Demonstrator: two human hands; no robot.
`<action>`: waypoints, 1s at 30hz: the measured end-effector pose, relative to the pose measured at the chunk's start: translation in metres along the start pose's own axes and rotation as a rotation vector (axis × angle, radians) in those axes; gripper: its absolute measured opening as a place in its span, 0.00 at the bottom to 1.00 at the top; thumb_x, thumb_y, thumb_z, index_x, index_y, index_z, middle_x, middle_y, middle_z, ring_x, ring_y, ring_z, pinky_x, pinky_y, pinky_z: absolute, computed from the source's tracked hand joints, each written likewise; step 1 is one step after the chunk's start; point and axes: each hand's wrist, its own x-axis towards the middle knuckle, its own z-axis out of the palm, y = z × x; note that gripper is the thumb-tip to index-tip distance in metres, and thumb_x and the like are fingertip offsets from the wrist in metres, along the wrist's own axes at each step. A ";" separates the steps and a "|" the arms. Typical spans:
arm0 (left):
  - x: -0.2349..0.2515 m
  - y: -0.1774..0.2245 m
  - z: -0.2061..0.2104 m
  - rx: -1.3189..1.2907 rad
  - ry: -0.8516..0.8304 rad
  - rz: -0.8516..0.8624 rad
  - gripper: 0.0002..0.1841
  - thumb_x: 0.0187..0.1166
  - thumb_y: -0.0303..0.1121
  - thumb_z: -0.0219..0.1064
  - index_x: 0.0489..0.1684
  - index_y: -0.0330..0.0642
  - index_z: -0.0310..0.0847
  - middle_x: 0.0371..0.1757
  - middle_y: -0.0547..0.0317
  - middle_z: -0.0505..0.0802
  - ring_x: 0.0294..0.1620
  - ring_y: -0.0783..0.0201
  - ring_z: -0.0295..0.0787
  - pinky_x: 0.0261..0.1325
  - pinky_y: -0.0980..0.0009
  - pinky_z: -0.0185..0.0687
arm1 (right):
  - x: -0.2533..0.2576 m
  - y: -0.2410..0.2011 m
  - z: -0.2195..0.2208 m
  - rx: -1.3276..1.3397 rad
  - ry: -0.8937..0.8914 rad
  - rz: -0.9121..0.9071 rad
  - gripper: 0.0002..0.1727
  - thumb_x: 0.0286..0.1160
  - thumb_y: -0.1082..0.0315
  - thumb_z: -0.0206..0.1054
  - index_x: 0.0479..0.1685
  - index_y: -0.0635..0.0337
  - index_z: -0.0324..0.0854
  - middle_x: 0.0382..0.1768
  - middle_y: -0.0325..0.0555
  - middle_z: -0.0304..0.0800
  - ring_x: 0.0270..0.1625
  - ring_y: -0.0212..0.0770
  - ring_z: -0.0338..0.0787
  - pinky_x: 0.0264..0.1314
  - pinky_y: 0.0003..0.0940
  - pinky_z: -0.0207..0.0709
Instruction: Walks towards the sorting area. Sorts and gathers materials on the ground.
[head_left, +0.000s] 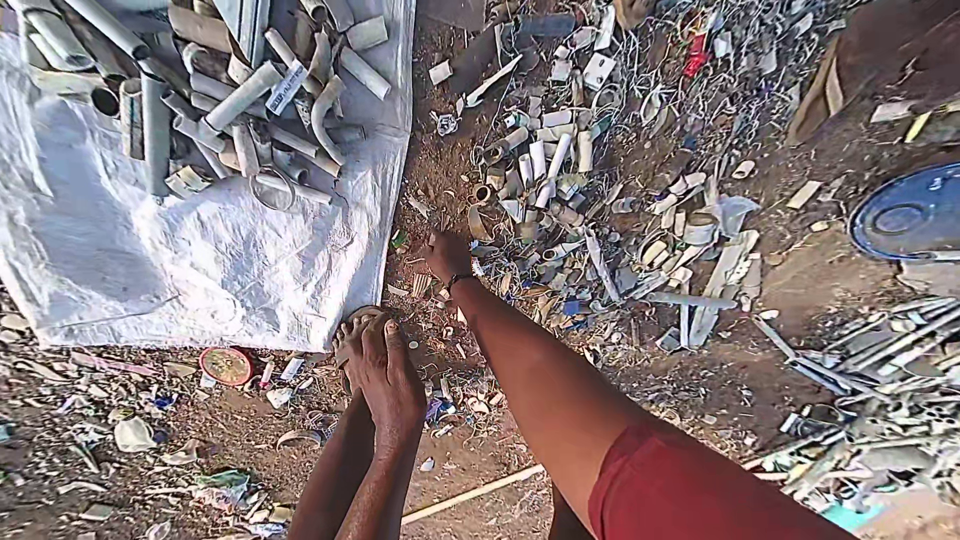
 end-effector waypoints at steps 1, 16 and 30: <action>-0.002 0.002 0.001 -0.022 -0.015 -0.013 0.26 0.87 0.46 0.47 0.64 0.35 0.84 0.70 0.38 0.81 0.75 0.46 0.73 0.78 0.43 0.61 | 0.002 0.006 -0.004 0.092 0.023 -0.003 0.20 0.78 0.56 0.69 0.60 0.60 0.85 0.54 0.58 0.92 0.62 0.58 0.90 0.64 0.60 0.80; -0.009 0.013 0.013 -0.172 -0.093 -0.089 0.23 0.87 0.43 0.50 0.58 0.35 0.84 0.60 0.47 0.85 0.64 0.59 0.79 0.69 0.58 0.72 | 0.049 0.044 -0.088 -0.085 0.229 0.115 0.31 0.69 0.61 0.76 0.75 0.58 0.80 0.78 0.70 0.70 0.70 0.64 0.85 0.65 0.57 0.84; -0.010 0.020 0.008 -0.146 -0.121 -0.093 0.24 0.88 0.42 0.49 0.59 0.31 0.85 0.59 0.44 0.85 0.64 0.57 0.80 0.70 0.56 0.70 | 0.080 0.020 -0.177 -0.295 0.258 0.093 0.37 0.79 0.73 0.58 0.92 0.59 0.55 0.59 0.65 0.90 0.62 0.67 0.91 0.56 0.65 0.82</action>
